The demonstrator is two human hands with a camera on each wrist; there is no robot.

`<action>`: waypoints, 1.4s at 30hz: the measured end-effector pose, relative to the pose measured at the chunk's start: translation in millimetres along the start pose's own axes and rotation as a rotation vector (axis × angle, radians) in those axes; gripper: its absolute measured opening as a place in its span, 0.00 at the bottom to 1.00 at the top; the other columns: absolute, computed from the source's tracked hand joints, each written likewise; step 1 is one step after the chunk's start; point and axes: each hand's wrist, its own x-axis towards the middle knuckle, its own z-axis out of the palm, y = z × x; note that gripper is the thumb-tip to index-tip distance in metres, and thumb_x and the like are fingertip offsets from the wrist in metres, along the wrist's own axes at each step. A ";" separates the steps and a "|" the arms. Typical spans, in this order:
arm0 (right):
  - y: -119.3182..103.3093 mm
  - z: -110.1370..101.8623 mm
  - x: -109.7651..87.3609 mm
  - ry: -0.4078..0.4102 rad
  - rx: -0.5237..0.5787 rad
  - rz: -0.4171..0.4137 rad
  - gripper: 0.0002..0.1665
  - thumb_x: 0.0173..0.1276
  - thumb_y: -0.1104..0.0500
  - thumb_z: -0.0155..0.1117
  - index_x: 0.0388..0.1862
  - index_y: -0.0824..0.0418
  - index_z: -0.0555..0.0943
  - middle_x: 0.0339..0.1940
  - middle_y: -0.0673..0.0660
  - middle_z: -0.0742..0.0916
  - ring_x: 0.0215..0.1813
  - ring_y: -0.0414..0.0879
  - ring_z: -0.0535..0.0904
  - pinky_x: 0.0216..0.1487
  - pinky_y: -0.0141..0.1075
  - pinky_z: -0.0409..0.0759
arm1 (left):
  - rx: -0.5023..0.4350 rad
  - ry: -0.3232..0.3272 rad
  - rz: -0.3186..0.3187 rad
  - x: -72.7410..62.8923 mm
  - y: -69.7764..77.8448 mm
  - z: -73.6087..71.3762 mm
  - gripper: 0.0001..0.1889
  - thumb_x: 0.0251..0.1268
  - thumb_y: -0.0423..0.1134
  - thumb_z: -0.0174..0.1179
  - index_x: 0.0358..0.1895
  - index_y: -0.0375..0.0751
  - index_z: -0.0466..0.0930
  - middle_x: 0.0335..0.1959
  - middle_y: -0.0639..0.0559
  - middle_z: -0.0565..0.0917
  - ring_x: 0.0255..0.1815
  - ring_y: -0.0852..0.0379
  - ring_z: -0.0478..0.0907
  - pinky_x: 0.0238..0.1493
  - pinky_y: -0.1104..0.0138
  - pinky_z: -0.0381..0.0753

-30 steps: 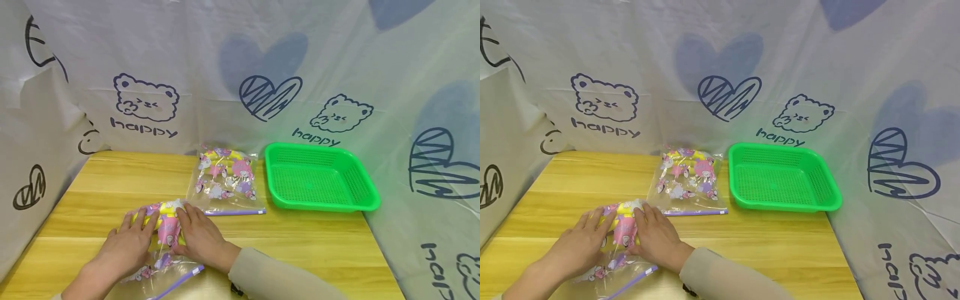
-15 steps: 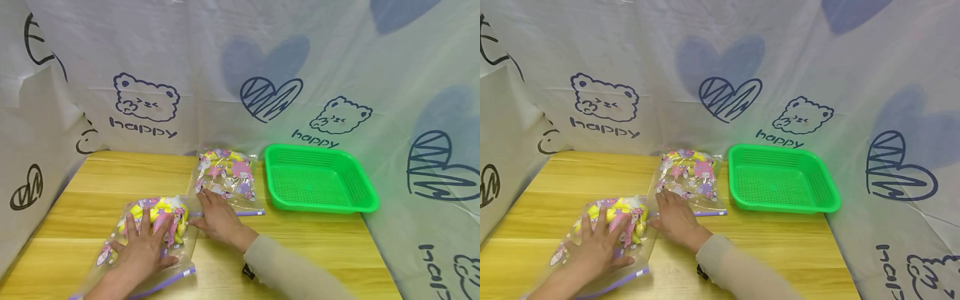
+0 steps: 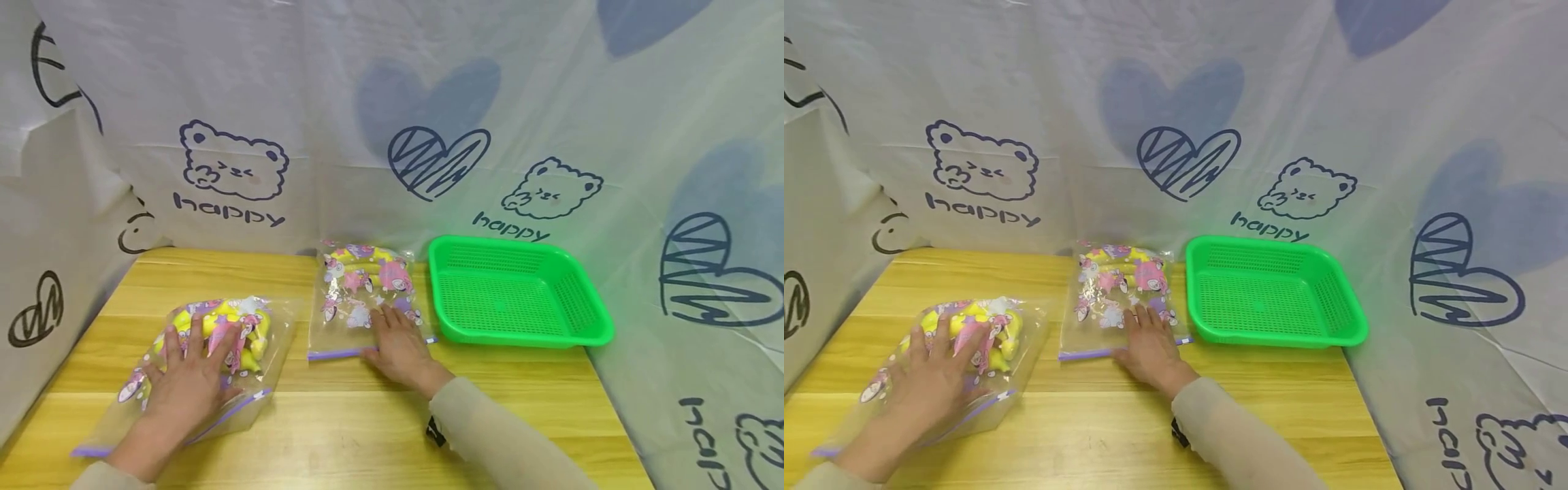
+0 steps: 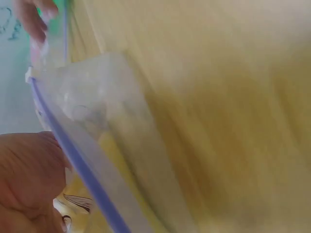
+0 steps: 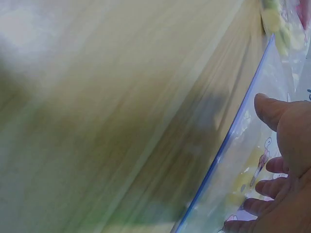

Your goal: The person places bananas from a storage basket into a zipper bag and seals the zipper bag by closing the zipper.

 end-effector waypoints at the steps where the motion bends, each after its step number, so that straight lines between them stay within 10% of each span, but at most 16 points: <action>1: 0.8 0.5 -0.6 -0.005 0.000 0.003 0.50 0.75 0.37 0.66 0.84 0.59 0.59 0.85 0.66 0.64 0.85 0.66 0.57 0.82 0.62 0.56 | -0.008 0.010 0.004 4.5 -3.7 -0.2 0.59 0.57 0.56 0.77 0.87 0.55 0.47 0.82 0.18 0.36 0.76 0.05 0.32 0.53 0.12 0.42; 24: -7.6 8.0 -6.7 0.013 0.023 -0.003 0.50 0.73 0.37 0.67 0.83 0.60 0.62 0.84 0.65 0.65 0.84 0.66 0.58 0.83 0.60 0.56 | -0.112 -0.004 0.037 106.8 -11.0 7.8 0.61 0.61 0.71 0.68 0.87 0.51 0.42 0.83 0.27 0.23 0.79 0.19 0.15 0.71 0.22 0.26; 42: -9.8 9.8 -13.4 0.003 0.080 -0.005 0.50 0.75 0.38 0.66 0.84 0.62 0.61 0.84 0.67 0.65 0.85 0.64 0.59 0.83 0.56 0.56 | -0.097 -0.044 0.078 104.5 5.1 10.0 0.68 0.55 0.72 0.71 0.87 0.47 0.37 0.83 0.29 0.21 0.80 0.22 0.13 0.67 0.22 0.18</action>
